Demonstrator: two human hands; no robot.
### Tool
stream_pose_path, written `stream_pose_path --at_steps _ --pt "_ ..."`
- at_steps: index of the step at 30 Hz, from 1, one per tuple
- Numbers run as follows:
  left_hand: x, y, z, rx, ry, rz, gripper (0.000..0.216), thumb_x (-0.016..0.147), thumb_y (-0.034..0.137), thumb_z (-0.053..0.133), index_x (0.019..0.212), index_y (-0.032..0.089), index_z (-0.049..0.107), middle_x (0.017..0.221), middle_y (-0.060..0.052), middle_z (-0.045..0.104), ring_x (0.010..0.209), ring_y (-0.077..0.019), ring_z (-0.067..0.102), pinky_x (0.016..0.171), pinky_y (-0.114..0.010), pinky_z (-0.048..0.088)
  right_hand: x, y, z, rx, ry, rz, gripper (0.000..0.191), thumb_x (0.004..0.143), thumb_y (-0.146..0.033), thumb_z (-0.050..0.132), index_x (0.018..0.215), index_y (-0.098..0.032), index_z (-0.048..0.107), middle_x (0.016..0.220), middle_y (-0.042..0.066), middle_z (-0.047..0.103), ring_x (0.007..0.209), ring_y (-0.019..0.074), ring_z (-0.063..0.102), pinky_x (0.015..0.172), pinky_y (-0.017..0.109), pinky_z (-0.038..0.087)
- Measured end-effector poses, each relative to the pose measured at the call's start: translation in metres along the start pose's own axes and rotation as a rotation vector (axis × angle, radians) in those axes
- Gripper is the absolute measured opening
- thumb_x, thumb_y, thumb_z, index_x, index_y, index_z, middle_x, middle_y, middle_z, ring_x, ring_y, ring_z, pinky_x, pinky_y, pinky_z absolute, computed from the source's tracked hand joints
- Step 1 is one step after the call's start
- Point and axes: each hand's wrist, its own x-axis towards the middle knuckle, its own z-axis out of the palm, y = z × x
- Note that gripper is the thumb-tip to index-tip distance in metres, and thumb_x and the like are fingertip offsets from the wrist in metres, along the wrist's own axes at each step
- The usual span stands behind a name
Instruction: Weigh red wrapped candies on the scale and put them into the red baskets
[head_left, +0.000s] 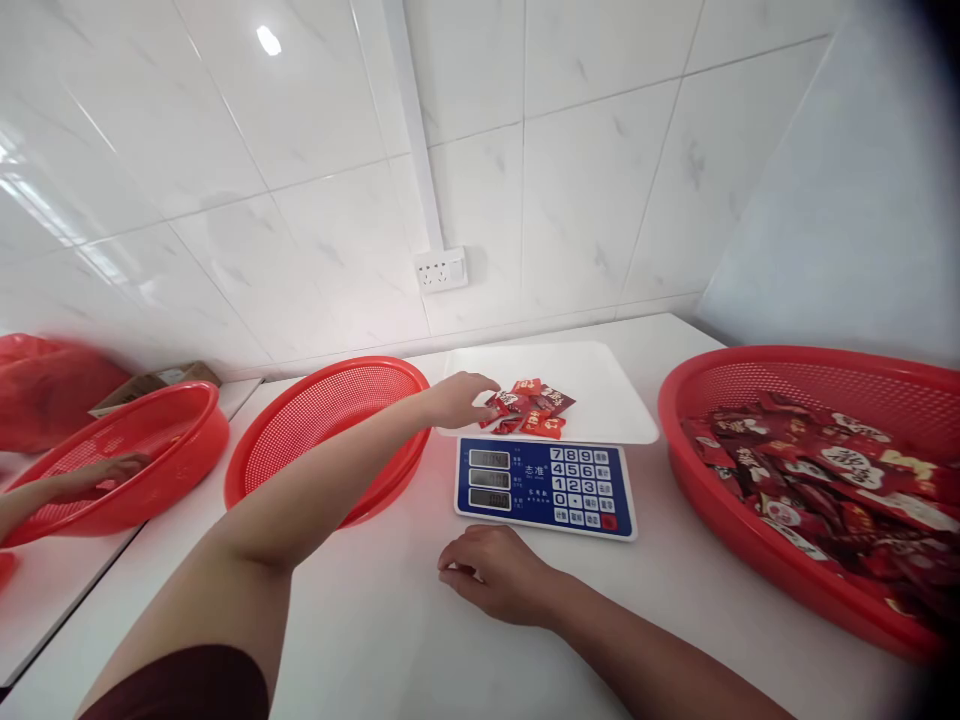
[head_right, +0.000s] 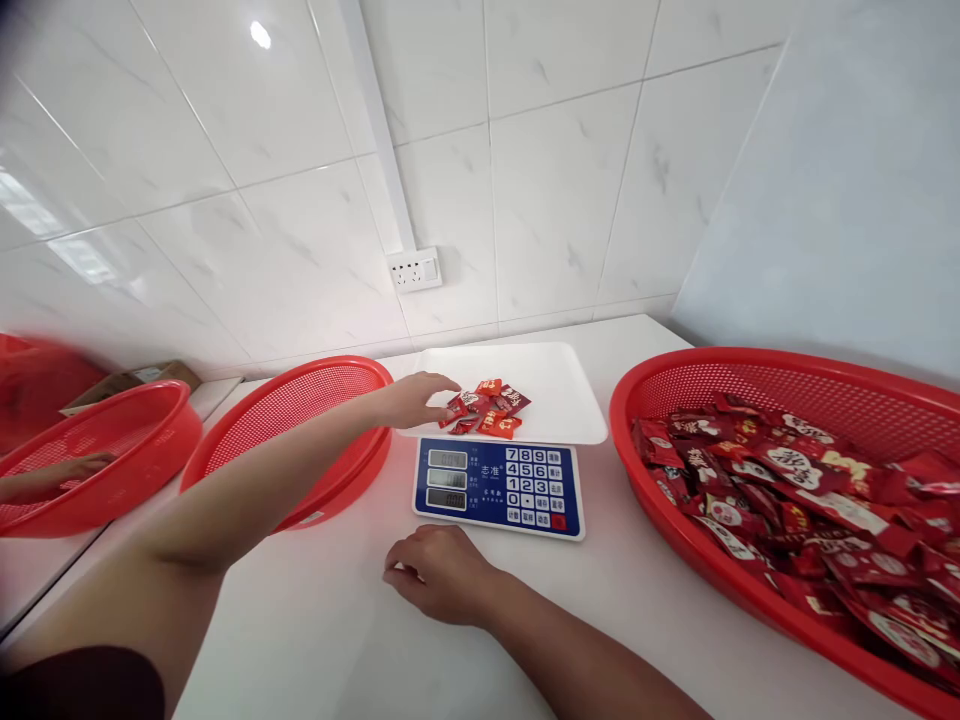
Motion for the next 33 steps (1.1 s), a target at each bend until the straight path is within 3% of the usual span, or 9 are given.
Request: stream_pose_path --at_steps 5,9,12,16,19,22,25,29,33 --pt "0.033 0.010 0.012 0.022 -0.009 -0.038 0.048 0.081 0.040 0.055 0.124 0.019 0.052 0.122 -0.013 0.055 0.101 -0.0234 0.060 0.088 -0.033 0.045 0.000 0.000 -0.003 -0.004 0.001 0.006 0.025 0.089 -0.025 0.047 0.093 -0.020 0.070 0.080 0.002 0.072 0.073 0.0147 0.060 0.066 0.025 0.040" --pt "0.036 0.003 0.016 0.014 0.054 -0.053 0.025 0.082 0.027 0.052 0.103 0.019 0.063 0.108 -0.008 0.061 0.097 -0.0204 0.060 0.087 -0.029 0.045 0.000 0.001 -0.004 -0.001 0.008 0.003 0.025 0.089 -0.025 0.046 0.094 -0.019 0.070 0.081 0.003 0.072 0.073 0.0151 0.061 0.066 0.025 0.040" --pt "0.031 -0.005 0.018 0.003 0.112 -0.087 0.022 0.084 0.021 0.044 0.093 0.018 0.064 0.106 -0.008 0.063 0.098 -0.0213 0.059 0.087 -0.031 0.045 0.000 0.001 -0.004 0.001 0.008 -0.006 0.025 0.089 -0.025 0.047 0.094 -0.019 0.070 0.083 0.003 0.072 0.073 0.0153 0.061 0.066 0.025 0.041" --pt "0.026 -0.009 0.016 -0.040 0.143 -0.128 0.030 0.089 0.028 0.040 0.110 0.020 0.059 0.110 -0.006 0.064 0.097 -0.0201 0.059 0.083 -0.031 0.047 0.000 0.002 -0.004 -0.006 0.001 0.002 0.025 0.089 -0.025 0.046 0.094 -0.020 0.070 0.082 0.003 0.072 0.074 0.0154 0.061 0.066 0.025 0.041" --pt "0.028 -0.005 0.014 -0.072 0.094 -0.093 0.039 0.086 0.042 0.049 0.121 0.024 0.054 0.111 -0.002 0.065 0.097 -0.0180 0.061 0.081 -0.026 0.048 0.000 0.002 -0.004 0.005 -0.001 0.019 0.025 0.089 -0.026 0.046 0.094 -0.019 0.070 0.083 0.003 0.072 0.074 0.0154 0.061 0.066 0.025 0.041" --pt "0.034 0.000 0.016 -0.061 0.046 -0.054 0.044 0.079 0.045 0.060 0.119 0.025 0.057 0.116 -0.001 0.064 0.103 -0.0192 0.059 0.083 -0.024 0.046 0.000 0.001 -0.006 0.023 0.006 0.052 0.024 0.088 -0.026 0.048 0.093 -0.019 0.070 0.081 0.003 0.072 0.073 0.0154 0.061 0.064 0.024 0.041" --pt "0.037 0.004 0.019 -0.014 0.054 -0.054 0.037 0.084 0.042 0.053 0.116 0.024 0.058 0.116 -0.003 0.064 0.105 -0.0212 0.058 0.083 -0.027 0.046 0.001 0.000 -0.009 0.028 0.021 0.071 0.024 0.088 -0.025 0.047 0.092 -0.019 0.070 0.081 0.003 0.071 0.074 0.0150 0.061 0.063 0.024 0.041" --pt "0.021 0.004 0.011 0.084 0.103 -0.098 0.038 0.094 0.038 0.031 0.114 0.023 0.059 0.114 -0.008 0.062 0.103 -0.0231 0.058 0.081 -0.031 0.045 0.001 0.001 -0.010 0.015 0.020 0.071 0.024 0.088 -0.025 0.047 0.094 -0.019 0.070 0.082 0.003 0.071 0.075 0.0150 0.062 0.064 0.024 0.041" --pt "-0.022 -0.013 -0.013 0.193 0.113 -0.224 0.042 0.095 0.041 0.025 0.111 0.023 0.059 0.109 -0.008 0.061 0.096 -0.0228 0.060 0.076 -0.030 0.045 0.001 0.001 -0.009 0.001 0.002 0.060 0.025 0.089 -0.026 0.047 0.095 -0.019 0.070 0.084 0.004 0.072 0.077 0.0161 0.062 0.065 0.025 0.042"
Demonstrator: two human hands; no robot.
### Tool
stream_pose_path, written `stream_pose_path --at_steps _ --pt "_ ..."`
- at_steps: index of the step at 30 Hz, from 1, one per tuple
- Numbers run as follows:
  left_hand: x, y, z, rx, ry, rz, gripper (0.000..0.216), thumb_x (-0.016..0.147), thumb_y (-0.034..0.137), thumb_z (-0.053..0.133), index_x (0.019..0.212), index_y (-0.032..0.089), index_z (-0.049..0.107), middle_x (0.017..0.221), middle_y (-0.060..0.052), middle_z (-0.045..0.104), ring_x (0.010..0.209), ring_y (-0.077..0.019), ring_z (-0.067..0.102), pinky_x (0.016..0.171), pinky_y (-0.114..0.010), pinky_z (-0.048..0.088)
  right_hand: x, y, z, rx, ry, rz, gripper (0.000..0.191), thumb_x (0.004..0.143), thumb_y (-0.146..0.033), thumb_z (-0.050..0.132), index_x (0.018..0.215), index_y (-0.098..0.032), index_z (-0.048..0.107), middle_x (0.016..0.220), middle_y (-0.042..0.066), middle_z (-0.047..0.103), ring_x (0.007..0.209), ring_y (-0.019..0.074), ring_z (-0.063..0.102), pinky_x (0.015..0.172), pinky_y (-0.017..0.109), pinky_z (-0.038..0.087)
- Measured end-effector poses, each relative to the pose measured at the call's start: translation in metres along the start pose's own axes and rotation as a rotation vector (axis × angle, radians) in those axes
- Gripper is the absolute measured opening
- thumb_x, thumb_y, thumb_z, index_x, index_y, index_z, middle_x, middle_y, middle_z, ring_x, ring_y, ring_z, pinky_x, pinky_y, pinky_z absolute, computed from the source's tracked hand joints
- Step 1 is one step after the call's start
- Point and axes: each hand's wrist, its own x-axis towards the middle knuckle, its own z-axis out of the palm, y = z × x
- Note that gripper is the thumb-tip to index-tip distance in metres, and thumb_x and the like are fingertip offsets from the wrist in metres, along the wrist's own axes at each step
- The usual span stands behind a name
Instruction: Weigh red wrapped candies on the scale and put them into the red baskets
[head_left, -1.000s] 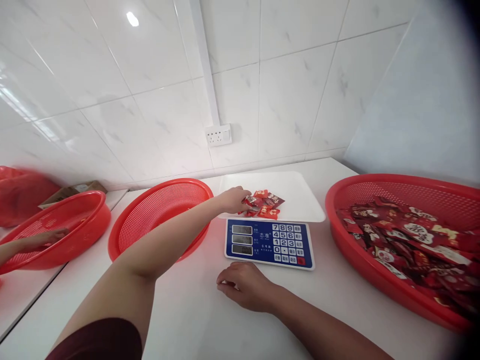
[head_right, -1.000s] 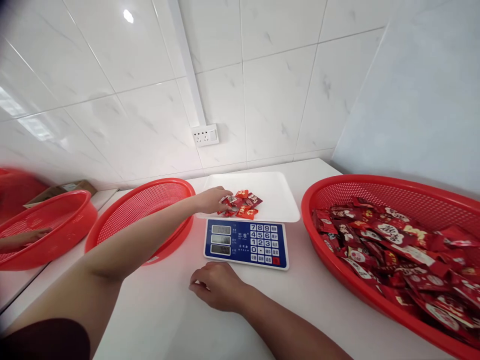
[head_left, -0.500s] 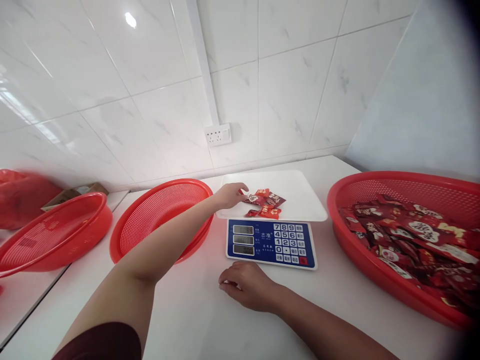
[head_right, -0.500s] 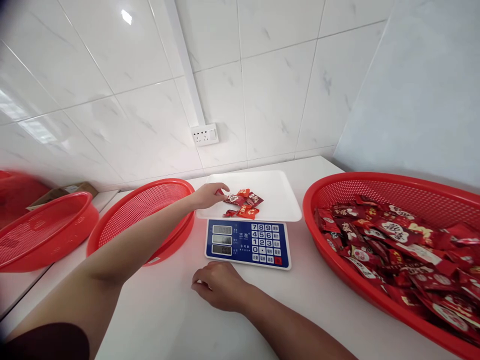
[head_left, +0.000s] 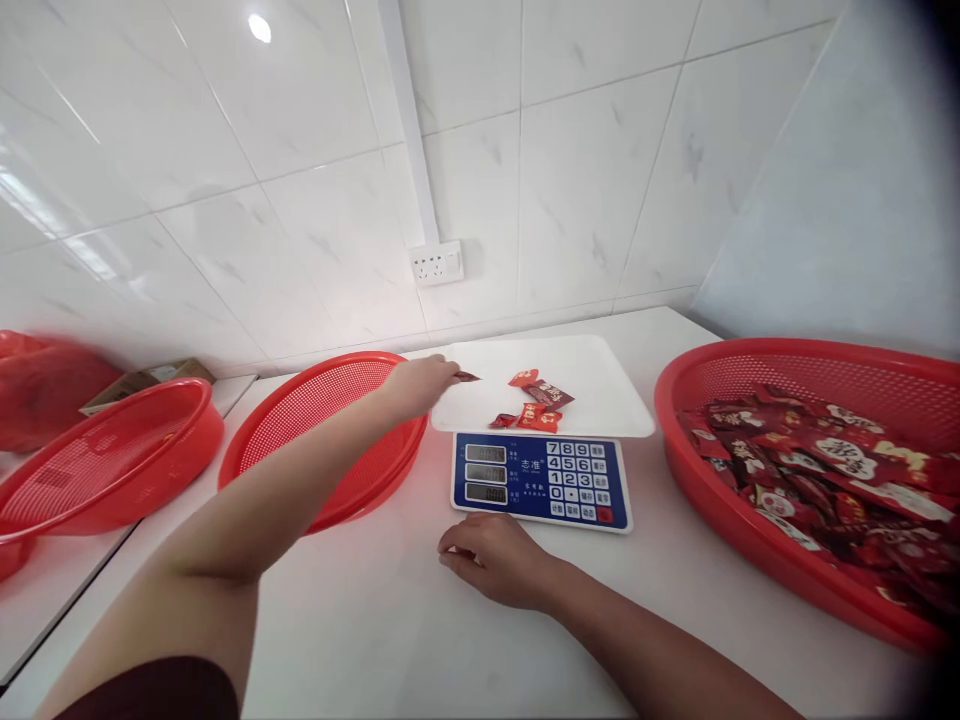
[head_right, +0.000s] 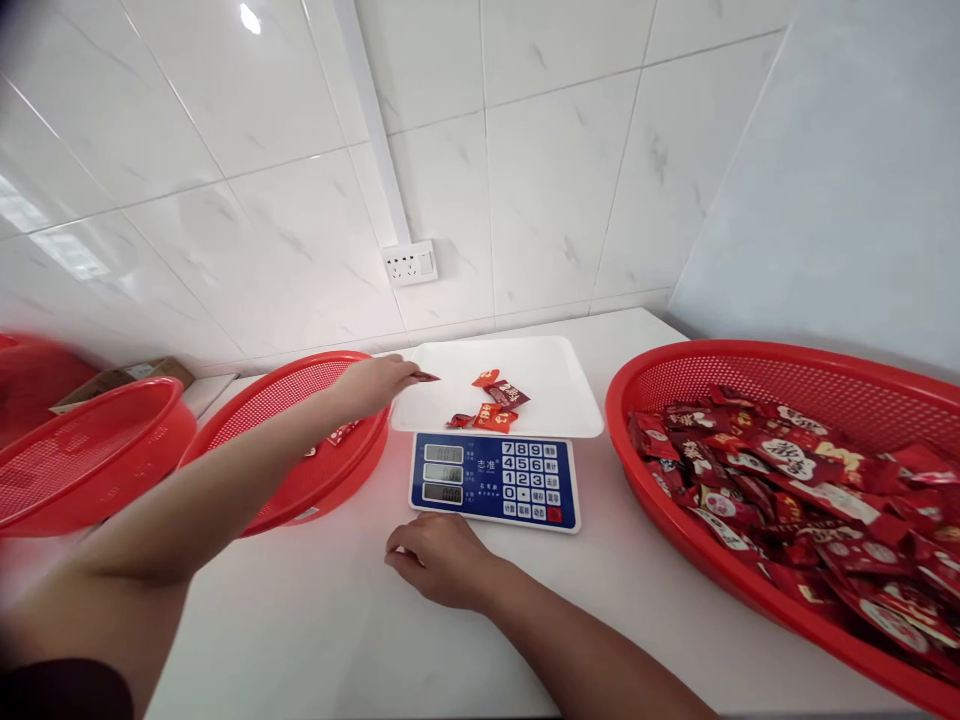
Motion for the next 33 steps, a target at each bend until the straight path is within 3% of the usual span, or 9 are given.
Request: stream_pose_path --at_steps 4,7,11,15,18,24,26,29,33 --pt "-0.035 -0.041 -0.023 0.120 -0.052 -0.155 0.032 0.091 0.040 0.036 0.105 0.027 0.062 0.101 -0.006 0.065 0.096 -0.0253 0.060 0.076 -0.031 0.044 0.000 -0.001 0.002 0.001 -0.007 -0.005 0.025 0.089 -0.024 0.047 0.097 -0.019 0.070 0.088 0.004 0.072 0.079 0.0167 0.063 0.068 0.026 0.042" --pt "-0.048 -0.049 -0.027 0.175 -0.083 -0.204 0.029 0.086 0.040 0.048 0.104 0.024 0.063 0.101 -0.009 0.065 0.100 -0.0292 0.059 0.077 -0.034 0.045 -0.001 -0.003 0.006 -0.004 -0.026 -0.012 0.026 0.089 -0.025 0.047 0.098 -0.019 0.070 0.087 0.005 0.072 0.080 0.0175 0.063 0.068 0.027 0.042" --pt "-0.042 -0.014 -0.013 0.104 -0.044 -0.069 0.044 0.090 0.050 0.038 0.125 0.026 0.049 0.125 -0.007 0.056 0.114 -0.0274 0.051 0.084 -0.035 0.045 -0.001 -0.003 0.008 -0.006 -0.039 -0.016 0.025 0.089 -0.024 0.047 0.098 -0.020 0.070 0.089 0.004 0.073 0.082 0.0181 0.063 0.069 0.027 0.042" --pt "-0.023 0.041 0.008 -0.108 -0.038 0.214 0.053 0.090 0.057 0.034 0.131 0.025 0.044 0.128 -0.009 0.053 0.118 -0.0263 0.047 0.088 -0.037 0.045 0.000 -0.002 0.003 -0.017 -0.009 -0.015 0.026 0.090 -0.024 0.045 0.096 -0.019 0.070 0.088 0.004 0.073 0.079 0.0172 0.063 0.067 0.026 0.042" --pt "-0.007 0.073 0.021 -0.166 -0.013 0.300 0.062 0.087 0.061 0.036 0.136 0.024 0.036 0.134 -0.012 0.048 0.121 -0.0291 0.044 0.091 -0.041 0.043 0.000 -0.001 -0.001 -0.028 0.004 -0.004 0.026 0.090 -0.023 0.045 0.095 -0.019 0.070 0.088 0.003 0.073 0.078 0.0166 0.062 0.065 0.026 0.041" --pt "0.032 0.090 0.040 -0.186 0.108 0.362 0.082 0.082 0.068 0.037 0.146 0.022 0.015 0.155 -0.014 0.013 0.142 -0.0345 0.009 0.110 -0.053 0.017 0.001 -0.001 0.001 -0.024 -0.017 0.009 0.026 0.089 -0.026 0.045 0.095 -0.022 0.070 0.090 0.001 0.072 0.079 0.0163 0.062 0.065 0.025 0.040" --pt "0.046 0.086 0.045 -0.193 0.091 0.394 0.074 0.085 0.066 0.033 0.143 0.021 0.024 0.152 -0.013 0.024 0.140 -0.0324 0.016 0.110 -0.050 0.021 0.001 0.000 0.003 -0.018 -0.023 0.006 0.026 0.089 -0.026 0.045 0.095 -0.022 0.070 0.090 0.001 0.073 0.079 0.0164 0.062 0.066 0.025 0.040" --pt "0.059 0.080 0.049 -0.173 0.102 0.457 0.060 0.090 0.059 0.027 0.132 0.019 0.041 0.132 -0.011 0.049 0.123 -0.0245 0.044 0.100 -0.037 0.037 0.000 0.002 0.004 -0.015 -0.020 0.003 0.025 0.089 -0.026 0.046 0.095 -0.021 0.070 0.089 0.002 0.073 0.078 0.0165 0.063 0.066 0.025 0.040" --pt "0.063 0.080 0.047 -0.115 0.141 0.473 0.053 0.091 0.055 0.030 0.121 0.017 0.050 0.117 -0.011 0.056 0.106 -0.0254 0.053 0.087 -0.037 0.043 -0.001 0.001 0.004 -0.025 -0.019 -0.007 0.025 0.089 -0.026 0.046 0.094 -0.021 0.070 0.087 0.002 0.073 0.078 0.0171 0.063 0.065 0.025 0.039"
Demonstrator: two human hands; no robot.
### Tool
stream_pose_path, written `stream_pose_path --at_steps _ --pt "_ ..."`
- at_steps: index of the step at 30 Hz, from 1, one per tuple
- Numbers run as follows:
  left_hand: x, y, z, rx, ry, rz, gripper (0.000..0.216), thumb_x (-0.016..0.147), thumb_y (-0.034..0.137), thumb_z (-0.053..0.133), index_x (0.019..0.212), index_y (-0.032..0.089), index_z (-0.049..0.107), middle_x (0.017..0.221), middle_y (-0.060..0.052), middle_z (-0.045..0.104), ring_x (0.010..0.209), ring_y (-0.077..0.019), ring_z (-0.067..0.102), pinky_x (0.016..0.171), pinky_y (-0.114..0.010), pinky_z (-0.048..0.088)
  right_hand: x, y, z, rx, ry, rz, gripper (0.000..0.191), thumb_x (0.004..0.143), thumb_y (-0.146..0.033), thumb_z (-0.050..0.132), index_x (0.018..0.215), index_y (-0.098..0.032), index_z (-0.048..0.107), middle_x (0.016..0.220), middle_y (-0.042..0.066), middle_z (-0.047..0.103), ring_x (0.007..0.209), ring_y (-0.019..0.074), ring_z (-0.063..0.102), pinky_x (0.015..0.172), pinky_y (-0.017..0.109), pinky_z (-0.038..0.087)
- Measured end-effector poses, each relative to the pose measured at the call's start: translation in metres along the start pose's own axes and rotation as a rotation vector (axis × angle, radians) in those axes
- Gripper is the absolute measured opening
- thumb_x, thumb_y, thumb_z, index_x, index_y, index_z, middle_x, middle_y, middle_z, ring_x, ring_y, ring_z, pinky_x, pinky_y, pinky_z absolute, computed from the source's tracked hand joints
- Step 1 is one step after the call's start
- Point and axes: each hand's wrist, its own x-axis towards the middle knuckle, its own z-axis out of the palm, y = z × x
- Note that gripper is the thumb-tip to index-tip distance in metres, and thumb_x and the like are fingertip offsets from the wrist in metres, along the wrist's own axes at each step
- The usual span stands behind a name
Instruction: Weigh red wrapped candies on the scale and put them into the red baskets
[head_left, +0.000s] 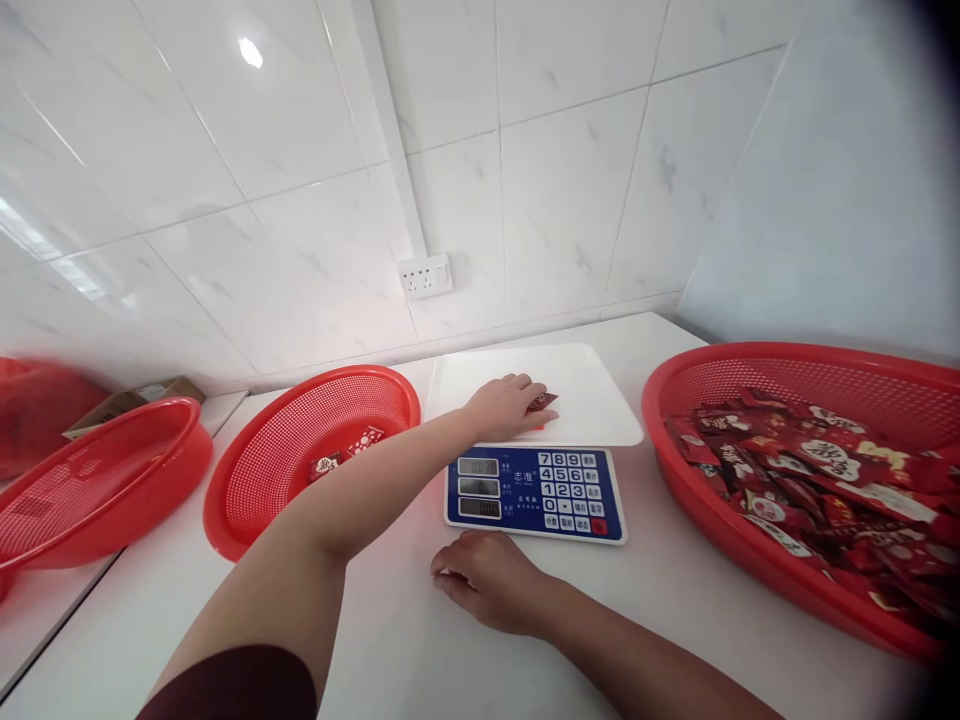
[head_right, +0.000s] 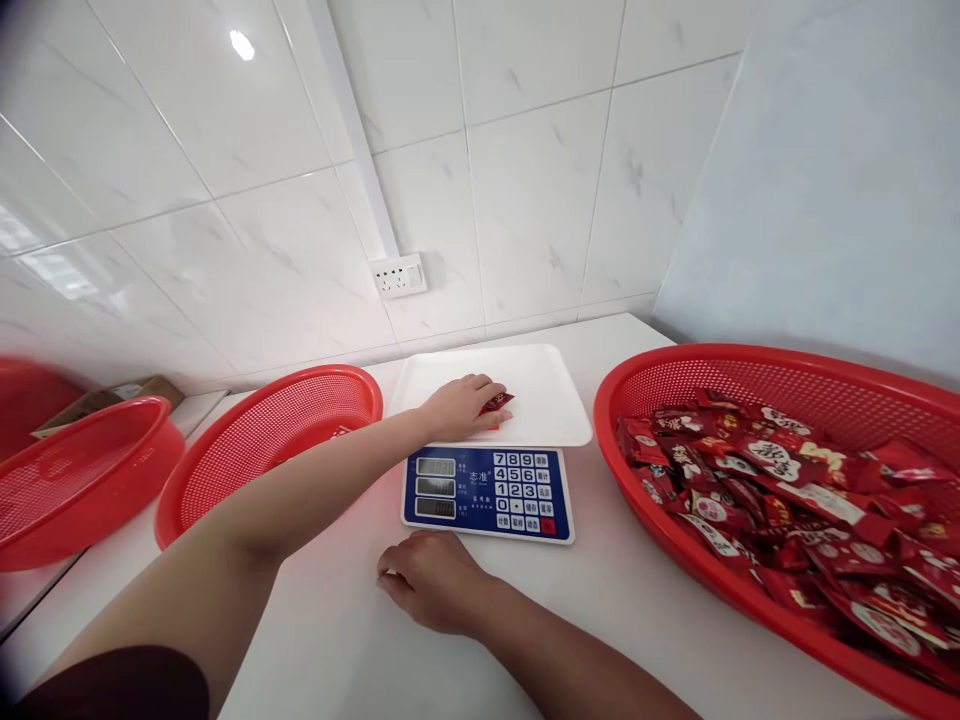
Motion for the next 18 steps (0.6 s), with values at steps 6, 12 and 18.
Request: stream_pose_path --at_steps 6,12,18 --pt "0.003 0.004 -0.004 0.057 -0.025 0.065 0.045 0.089 0.054 0.040 0.109 0.018 0.056 0.104 -0.010 0.061 0.090 -0.0240 0.059 0.070 -0.032 0.044 0.001 -0.001 -0.002 -0.007 -0.015 0.008 0.026 0.089 -0.026 0.044 0.095 -0.021 0.070 0.089 0.002 0.072 0.079 0.0171 0.062 0.065 0.025 0.039" --pt "0.001 -0.014 -0.013 0.037 0.065 -0.026 0.032 0.091 0.045 0.043 0.099 0.019 0.060 0.093 -0.006 0.064 0.080 -0.0184 0.060 0.067 -0.028 0.043 0.002 0.000 -0.003 -0.002 -0.009 0.029 0.026 0.089 -0.024 0.044 0.093 -0.021 0.070 0.088 0.002 0.072 0.079 0.0169 0.062 0.063 0.024 0.039" --pt "-0.037 -0.046 -0.052 0.012 0.224 -0.262 0.039 0.092 0.046 0.036 0.108 0.017 0.057 0.091 -0.006 0.065 0.078 -0.0167 0.059 0.067 -0.026 0.043 0.002 0.000 -0.005 0.026 0.013 0.036 0.027 0.090 -0.026 0.044 0.096 -0.020 0.070 0.092 0.004 0.072 0.085 0.0184 0.063 0.067 0.025 0.041"
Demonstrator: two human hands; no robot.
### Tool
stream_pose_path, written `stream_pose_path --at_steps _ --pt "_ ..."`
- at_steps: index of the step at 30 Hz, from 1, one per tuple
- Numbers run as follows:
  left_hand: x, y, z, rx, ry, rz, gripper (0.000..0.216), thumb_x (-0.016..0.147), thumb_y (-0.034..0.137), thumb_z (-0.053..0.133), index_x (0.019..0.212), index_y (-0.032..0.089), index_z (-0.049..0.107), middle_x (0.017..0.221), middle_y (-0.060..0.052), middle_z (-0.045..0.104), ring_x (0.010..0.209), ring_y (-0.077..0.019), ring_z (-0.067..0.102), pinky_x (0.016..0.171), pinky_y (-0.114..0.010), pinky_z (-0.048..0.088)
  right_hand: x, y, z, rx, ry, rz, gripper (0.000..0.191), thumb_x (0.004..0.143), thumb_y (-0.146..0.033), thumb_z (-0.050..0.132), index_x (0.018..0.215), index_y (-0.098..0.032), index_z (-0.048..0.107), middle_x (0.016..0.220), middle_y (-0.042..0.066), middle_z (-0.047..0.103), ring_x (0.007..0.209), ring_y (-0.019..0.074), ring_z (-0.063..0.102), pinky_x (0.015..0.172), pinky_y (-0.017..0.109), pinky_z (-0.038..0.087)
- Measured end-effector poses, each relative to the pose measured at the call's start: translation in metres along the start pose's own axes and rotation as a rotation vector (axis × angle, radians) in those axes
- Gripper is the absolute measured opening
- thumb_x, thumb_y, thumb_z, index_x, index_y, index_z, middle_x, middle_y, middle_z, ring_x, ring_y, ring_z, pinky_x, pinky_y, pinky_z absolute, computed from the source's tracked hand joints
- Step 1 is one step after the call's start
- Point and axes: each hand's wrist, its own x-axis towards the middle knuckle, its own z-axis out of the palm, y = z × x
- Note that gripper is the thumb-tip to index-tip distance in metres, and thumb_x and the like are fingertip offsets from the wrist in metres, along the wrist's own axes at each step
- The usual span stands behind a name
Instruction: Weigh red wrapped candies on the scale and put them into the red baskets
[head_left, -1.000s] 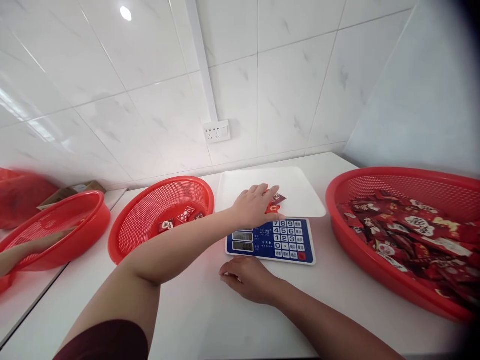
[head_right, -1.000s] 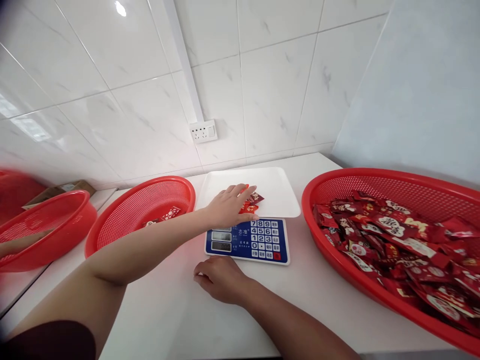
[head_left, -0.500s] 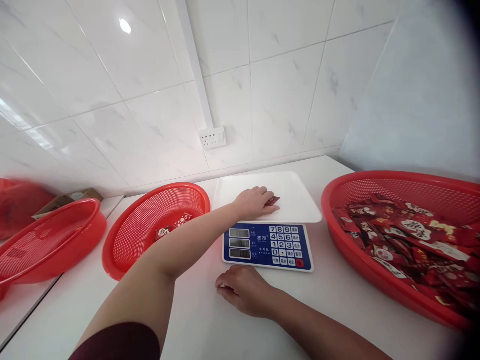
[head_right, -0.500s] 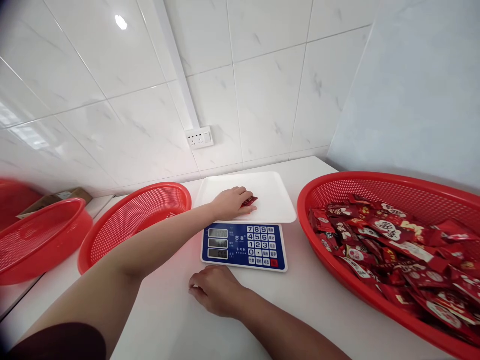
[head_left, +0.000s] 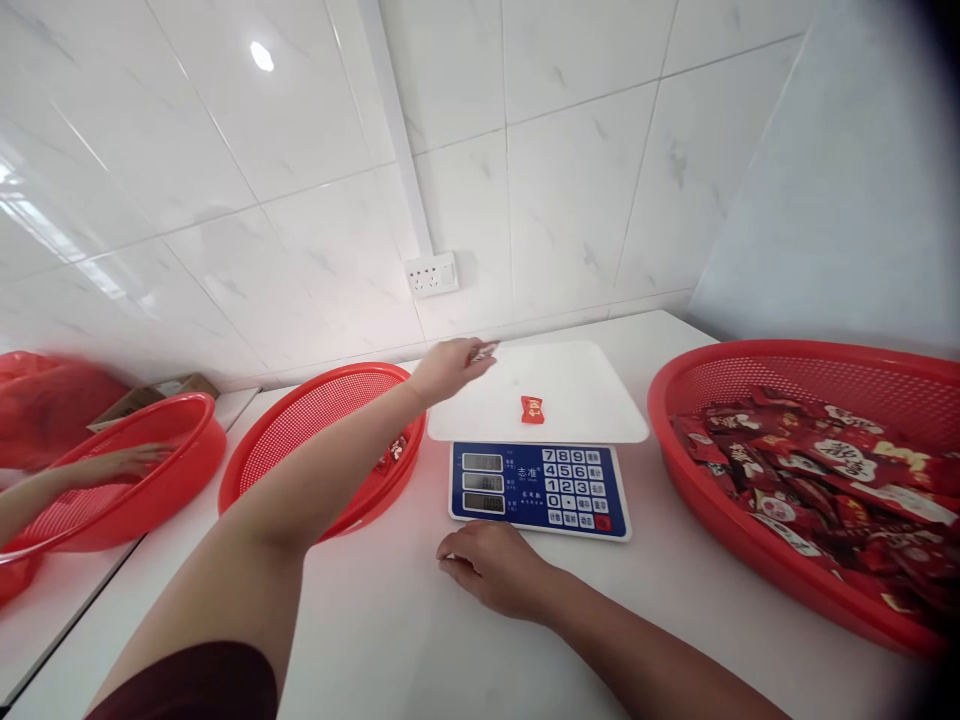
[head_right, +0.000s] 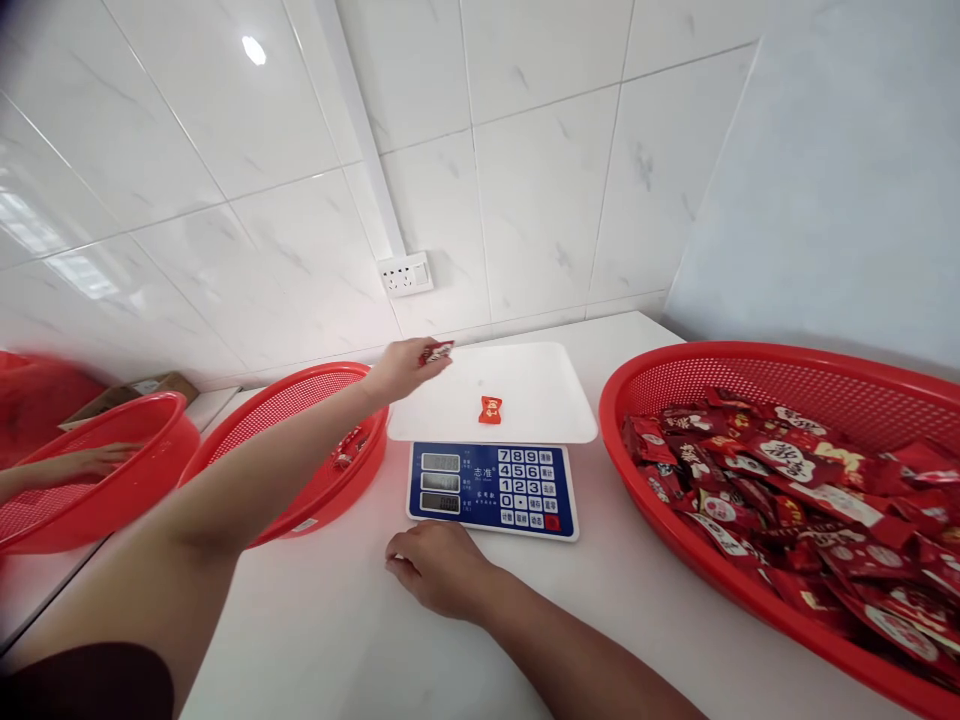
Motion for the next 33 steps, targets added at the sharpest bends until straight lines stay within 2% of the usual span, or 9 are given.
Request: stream_pose_path --at_steps 6,11,13,16,18,21,24,28,33 --pt "-0.064 -0.051 -0.048 0.102 -0.061 -0.176 0.044 0.089 0.053 0.034 0.094 0.018 0.061 0.078 -0.005 0.064 0.069 -0.0175 0.057 0.060 -0.027 0.041 -0.001 0.000 0.004 0.013 -0.003 0.000 0.028 0.090 -0.027 0.044 0.099 -0.021 0.069 0.092 0.003 0.072 0.085 0.0190 0.063 0.070 0.027 0.043" --pt "-0.095 -0.072 -0.055 0.148 -0.260 -0.127 0.048 0.081 0.061 0.043 0.092 0.020 0.066 0.093 -0.007 0.068 0.082 -0.0225 0.061 0.071 -0.032 0.045 -0.001 -0.001 0.008 -0.003 -0.019 -0.011 0.027 0.089 -0.026 0.045 0.098 -0.021 0.070 0.092 0.003 0.073 0.084 0.0193 0.063 0.071 0.028 0.043" --pt "-0.091 -0.063 -0.049 0.134 -0.281 -0.075 0.048 0.087 0.057 0.037 0.098 0.021 0.065 0.102 -0.007 0.067 0.094 -0.0235 0.060 0.080 -0.034 0.045 -0.001 -0.001 0.008 -0.004 -0.028 -0.008 0.027 0.089 -0.026 0.045 0.098 -0.021 0.070 0.092 0.003 0.073 0.085 0.0193 0.064 0.072 0.028 0.043" --pt "-0.070 -0.033 -0.031 0.097 -0.266 0.015 0.043 0.094 0.043 0.029 0.112 0.019 0.060 0.115 -0.008 0.063 0.107 -0.0224 0.056 0.091 -0.035 0.043 0.000 -0.002 0.007 0.002 -0.034 0.014 0.027 0.089 -0.025 0.045 0.097 -0.021 0.070 0.092 0.004 0.073 0.085 0.0189 0.064 0.070 0.027 0.043" --pt "-0.052 -0.006 -0.015 0.069 -0.282 0.104 0.037 0.093 0.030 0.033 0.121 0.018 0.055 0.125 -0.008 0.058 0.117 -0.0214 0.051 0.097 -0.034 0.040 0.000 -0.003 0.006 0.006 -0.031 0.028 0.027 0.089 -0.024 0.045 0.096 -0.020 0.070 0.092 0.004 0.073 0.083 0.0182 0.064 0.069 0.026 0.043" --pt "-0.026 0.030 0.010 0.020 -0.355 0.252 0.048 0.088 0.011 0.033 0.132 0.024 0.046 0.139 -0.003 0.049 0.123 -0.0164 0.048 0.099 -0.030 0.039 0.000 -0.003 0.003 0.012 -0.017 0.024 0.026 0.088 -0.022 0.045 0.093 -0.020 0.071 0.090 0.003 0.073 0.081 0.0172 0.063 0.067 0.025 0.043" --pt "-0.007 0.051 0.029 -0.002 -0.414 0.365 0.052 0.083 0.004 0.036 0.128 0.027 0.050 0.143 -0.001 0.045 0.126 -0.0148 0.046 0.100 -0.029 0.039 0.000 -0.003 0.001 0.009 -0.003 0.019 0.026 0.088 -0.022 0.045 0.091 -0.020 0.071 0.088 0.003 0.072 0.079 0.0169 0.063 0.064 0.024 0.042" --pt "0.002 0.051 0.030 0.012 -0.402 0.380 0.044 0.081 0.005 0.039 0.117 0.023 0.058 0.131 -0.003 0.056 0.114 -0.0174 0.055 0.094 -0.031 0.043 0.001 -0.002 -0.001 0.000 0.013 0.021 0.026 0.088 -0.022 0.045 0.091 -0.020 0.070 0.087 0.002 0.072 0.078 0.0168 0.064 0.063 0.024 0.041" --pt "-0.023 0.014 -0.007 0.060 -0.246 0.141 0.040 0.084 0.013 0.038 0.121 0.020 0.052 0.128 -0.009 0.055 0.115 -0.0228 0.052 0.094 -0.037 0.043 0.000 0.000 -0.001 0.006 0.013 0.008 0.026 0.088 -0.021 0.045 0.093 -0.019 0.070 0.090 0.004 0.072 0.081 0.0177 0.064 0.066 0.025 0.043"
